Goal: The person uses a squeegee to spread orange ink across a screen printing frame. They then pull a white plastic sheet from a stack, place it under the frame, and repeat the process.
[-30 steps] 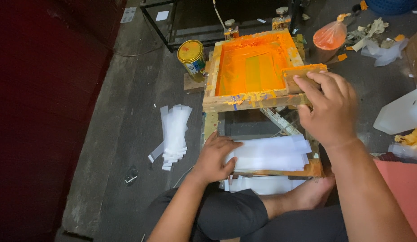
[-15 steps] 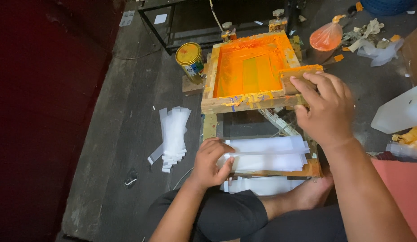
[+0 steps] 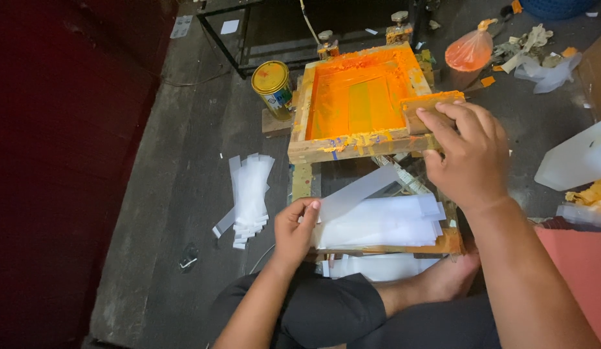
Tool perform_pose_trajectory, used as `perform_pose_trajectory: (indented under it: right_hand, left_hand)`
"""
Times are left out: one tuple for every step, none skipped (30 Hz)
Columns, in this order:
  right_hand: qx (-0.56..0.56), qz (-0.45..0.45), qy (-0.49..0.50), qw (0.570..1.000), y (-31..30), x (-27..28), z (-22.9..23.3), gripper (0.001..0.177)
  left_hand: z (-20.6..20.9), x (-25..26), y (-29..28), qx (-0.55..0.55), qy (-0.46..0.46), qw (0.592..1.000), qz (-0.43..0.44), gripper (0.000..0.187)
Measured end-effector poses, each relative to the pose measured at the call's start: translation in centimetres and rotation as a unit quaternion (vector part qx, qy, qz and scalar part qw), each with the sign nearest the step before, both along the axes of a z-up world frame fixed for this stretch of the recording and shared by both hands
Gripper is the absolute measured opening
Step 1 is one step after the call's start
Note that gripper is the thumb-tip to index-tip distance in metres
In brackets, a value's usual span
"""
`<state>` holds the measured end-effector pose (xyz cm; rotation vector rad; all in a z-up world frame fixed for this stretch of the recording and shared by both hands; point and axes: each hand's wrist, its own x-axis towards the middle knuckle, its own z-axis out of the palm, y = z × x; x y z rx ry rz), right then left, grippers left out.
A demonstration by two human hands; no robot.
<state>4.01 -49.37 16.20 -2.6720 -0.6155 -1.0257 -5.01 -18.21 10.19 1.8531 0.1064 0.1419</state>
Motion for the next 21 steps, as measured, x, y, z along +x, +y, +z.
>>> perform_pose_trajectory:
  right_hand:
    - [0.001,0.000,-0.001,1.000,0.0,0.0,0.0,0.068]
    - [0.002,0.000,-0.004,1.000,0.0,0.1,0.0,0.068]
    - [0.003,0.001,-0.008,1.000,0.0,0.1,0.0,0.069]
    - [0.004,0.000,-0.008,1.000,0.0,0.1,0.0,0.069]
    - [0.003,0.001,-0.004,1.000,0.0,0.1,-0.1,0.069]
    - [0.003,0.002,0.001,1.000,-0.1,0.2,-0.2,0.069]
    - [0.004,0.002,0.000,1.000,-0.1,0.2,-0.2,0.069]
    - [0.009,0.004,-0.007,1.000,-0.1,0.2,-0.3,0.071]
    - [0.013,0.005,-0.013,1.000,-0.1,0.3,-0.3,0.072]
    - [0.014,0.005,-0.014,1.000,-0.1,0.3,-0.3,0.072]
    - [0.014,0.005,-0.011,1.000,-0.1,0.3,-0.4,0.072]
    - [0.014,0.004,-0.008,1.000,-0.1,0.3,-0.4,0.071]
    - [0.016,0.004,-0.008,1.000,-0.1,0.4,-0.3,0.071]
    - [0.015,0.004,-0.014,1.000,-0.1,0.4,-0.3,0.071]
    - [0.014,0.005,-0.020,1.000,-0.1,0.4,-0.2,0.071]
    - [0.015,0.002,-0.021,1.000,-0.2,0.7,-0.6,0.071]
    - [0.016,0.003,-0.017,1.000,-0.4,1.0,-1.0,0.069]
    - [0.018,0.004,-0.012,1.000,-0.6,1.2,-1.4,0.067]
    - [0.019,0.002,-0.012,1.000,-0.6,1.2,-1.6,0.067]
    - [0.018,0.001,-0.017,1.000,-0.6,1.3,-1.7,0.067]
    - [0.016,0.000,-0.022,1.000,-0.6,1.3,-1.9,0.067]
  left_hand:
    - [-0.3,0.0,-0.1,0.001,-0.001,1.000,0.000,0.028]
    - [-0.5,0.0,-0.2,-0.026,0.018,0.999,0.016,0.027]
    - [-0.8,0.0,-0.3,-0.053,0.036,0.997,0.033,0.033]
    - [-0.7,0.0,-0.4,-0.052,0.036,0.997,0.032,0.033]
    - [-0.5,0.0,-0.5,-0.054,0.038,0.997,0.042,0.033]
    - [-0.4,-0.1,-0.7,-0.056,0.040,0.996,0.052,0.034]
    - [-0.2,-0.1,-0.7,-0.055,0.040,0.996,0.051,0.034]
    - [0.0,-0.1,-0.8,-0.049,0.038,0.997,0.052,0.031]
    - [0.2,-0.1,-0.9,-0.043,0.035,0.997,0.053,0.028]
    - [0.5,-0.2,-1.1,-0.042,0.035,0.997,0.052,0.028]
    - [0.7,-0.2,-1.2,-0.041,0.048,0.996,0.058,0.028]
    - [1.0,-0.2,-1.4,-0.039,0.062,0.995,0.064,0.029]
    - [1.0,-0.3,-1.6,-0.037,0.061,0.995,0.064,0.029]
    - [1.0,-0.4,-1.8,-0.041,0.052,0.996,0.068,0.025]
    - [1.0,-0.5,-2.0,-0.044,0.043,0.996,0.071,0.022]
    - [1.3,-0.5,-2.5,-0.042,0.042,0.996,0.069,0.022]
    - [1.5,-0.5,-2.9,-0.052,0.033,0.995,0.072,0.022]
    - [1.7,-0.6,-3.4,-0.062,0.025,0.995,0.075,0.023]
    - [2.2,-0.8,-3.7,-0.061,0.025,0.995,0.073,0.023]
    - [2.7,-1.0,-3.9,-0.042,0.035,0.997,0.063,0.024]
    - [3.2,-1.1,-4.2,-0.022,0.045,0.997,0.054,0.025]
